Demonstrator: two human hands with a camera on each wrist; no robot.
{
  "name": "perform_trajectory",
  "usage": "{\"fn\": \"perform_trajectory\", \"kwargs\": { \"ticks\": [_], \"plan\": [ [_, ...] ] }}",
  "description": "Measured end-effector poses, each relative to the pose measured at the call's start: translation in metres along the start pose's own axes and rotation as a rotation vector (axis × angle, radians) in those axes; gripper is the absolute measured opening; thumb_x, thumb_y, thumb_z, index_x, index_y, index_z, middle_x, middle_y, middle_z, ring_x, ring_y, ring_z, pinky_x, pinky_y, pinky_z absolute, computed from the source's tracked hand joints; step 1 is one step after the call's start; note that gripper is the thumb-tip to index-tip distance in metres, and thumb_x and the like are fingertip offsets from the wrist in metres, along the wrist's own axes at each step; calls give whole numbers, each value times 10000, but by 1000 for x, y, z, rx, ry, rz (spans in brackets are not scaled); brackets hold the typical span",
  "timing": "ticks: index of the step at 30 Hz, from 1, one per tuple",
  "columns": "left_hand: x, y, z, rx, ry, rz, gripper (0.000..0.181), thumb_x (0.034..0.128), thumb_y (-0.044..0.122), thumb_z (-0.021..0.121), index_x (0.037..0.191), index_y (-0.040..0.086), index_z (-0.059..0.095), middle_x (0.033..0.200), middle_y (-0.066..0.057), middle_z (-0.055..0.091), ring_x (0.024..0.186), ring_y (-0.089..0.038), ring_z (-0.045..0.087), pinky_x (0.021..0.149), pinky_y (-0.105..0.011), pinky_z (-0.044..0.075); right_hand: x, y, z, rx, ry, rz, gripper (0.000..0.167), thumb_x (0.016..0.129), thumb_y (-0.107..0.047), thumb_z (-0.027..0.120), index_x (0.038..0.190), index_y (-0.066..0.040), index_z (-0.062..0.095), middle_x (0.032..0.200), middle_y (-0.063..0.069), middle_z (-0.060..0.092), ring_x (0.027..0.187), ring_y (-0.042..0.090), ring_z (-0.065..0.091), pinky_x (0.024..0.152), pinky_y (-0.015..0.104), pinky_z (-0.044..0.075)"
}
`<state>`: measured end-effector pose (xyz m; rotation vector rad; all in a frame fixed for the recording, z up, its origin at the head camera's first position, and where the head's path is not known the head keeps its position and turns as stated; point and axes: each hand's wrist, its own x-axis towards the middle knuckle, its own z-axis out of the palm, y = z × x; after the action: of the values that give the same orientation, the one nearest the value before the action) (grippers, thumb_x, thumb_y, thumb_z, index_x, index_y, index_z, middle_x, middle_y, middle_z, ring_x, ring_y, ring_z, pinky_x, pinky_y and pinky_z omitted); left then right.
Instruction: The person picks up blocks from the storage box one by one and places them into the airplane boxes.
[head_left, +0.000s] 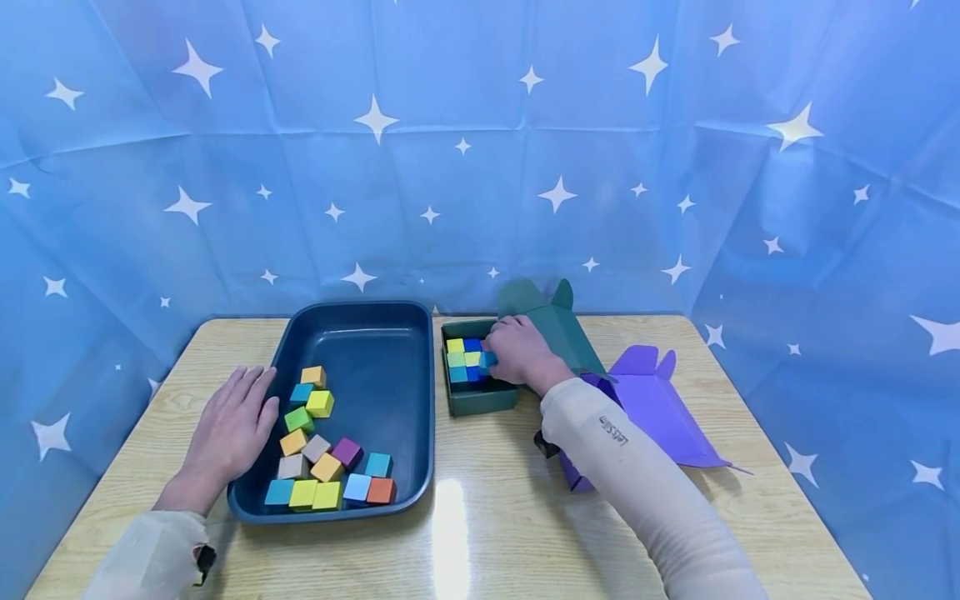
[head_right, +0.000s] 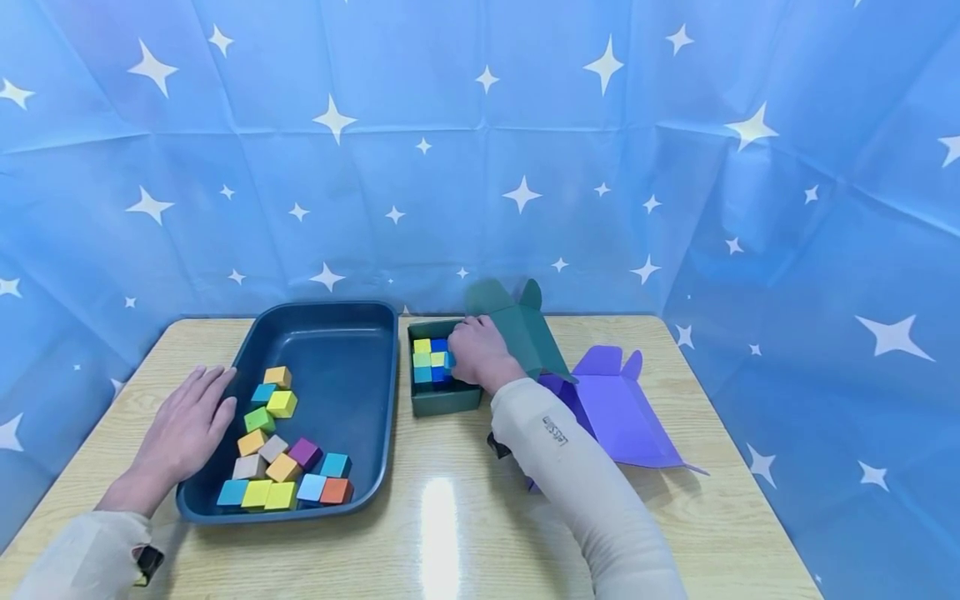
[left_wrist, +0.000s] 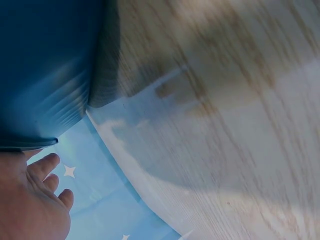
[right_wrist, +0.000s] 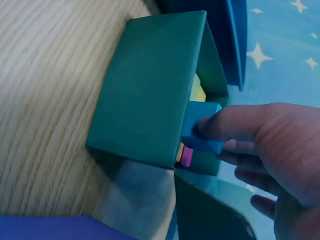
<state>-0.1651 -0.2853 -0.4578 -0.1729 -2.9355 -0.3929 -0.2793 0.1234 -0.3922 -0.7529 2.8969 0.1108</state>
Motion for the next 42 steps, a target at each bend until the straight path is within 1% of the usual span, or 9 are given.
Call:
{"fn": "perform_trajectory", "kwargs": {
  "ticks": [4,7,10,13,17,21,26,33,42],
  "plan": [
    [0,0,0,-10,-3,-3,550,1052,327,344,1504,16,308,1523,-283,316,1475,-443,152,1163,-642,173,1,2,3,-39,-13,4,268,897,-308,684,1128,-179,728,1319,45,621,1328,280,456,1192,471,274],
    [1,-1,0,-14,-4,-4,549,1053,323,341,1505,13,305,1523,-286,312,1475,-445,148,1158,-646,178,1,3,4,-70,-18,0,201,888,-297,689,1032,-164,735,1303,51,632,1320,283,462,1188,468,285],
    [1,-1,0,-13,-4,-5,548,1053,321,341,1502,10,306,1521,-287,312,1474,-446,149,1149,-650,191,1,2,3,-90,-31,-1,169,882,-275,693,998,-162,740,1305,54,633,1319,282,461,1188,468,284],
    [0,-1,0,-14,0,-5,546,1051,320,349,1499,10,314,1518,-288,318,1471,-447,156,1146,-651,197,2,2,4,-124,-55,-1,99,887,-249,678,914,-171,733,1311,47,631,1312,273,464,1186,458,285],
    [0,-1,0,-13,4,-3,545,1051,319,351,1498,10,315,1517,-286,320,1472,-446,157,1150,-650,192,3,0,11,-150,-73,-11,95,901,-235,665,864,-164,716,1334,48,620,1305,270,467,1180,447,290],
    [1,0,0,-18,6,0,546,1051,318,351,1500,10,312,1519,-283,317,1475,-444,151,1153,-654,182,5,-3,15,-180,-67,-17,120,905,-244,667,894,-145,732,1363,47,604,1339,267,450,1196,440,271],
    [1,0,-1,-25,6,-4,546,1050,316,354,1502,13,310,1523,-280,313,1476,-443,150,1161,-652,171,7,-5,18,-225,-40,-28,125,908,-238,665,938,-136,732,1345,44,612,1341,259,452,1196,434,276],
    [1,0,-2,-29,4,-7,550,1051,321,346,1504,14,304,1525,-281,308,1474,-445,150,1153,-659,175,7,-4,25,-271,3,-18,135,903,-282,681,869,-159,727,1333,32,617,1331,244,462,1187,422,288],
    [1,0,-4,-9,-5,-8,549,1050,334,344,1492,9,327,1528,-284,305,1467,-451,163,1139,-663,198,8,-3,30,-280,42,-6,164,882,-345,709,894,-182,727,1307,20,631,1300,244,485,1175,419,302]
  ]
}}
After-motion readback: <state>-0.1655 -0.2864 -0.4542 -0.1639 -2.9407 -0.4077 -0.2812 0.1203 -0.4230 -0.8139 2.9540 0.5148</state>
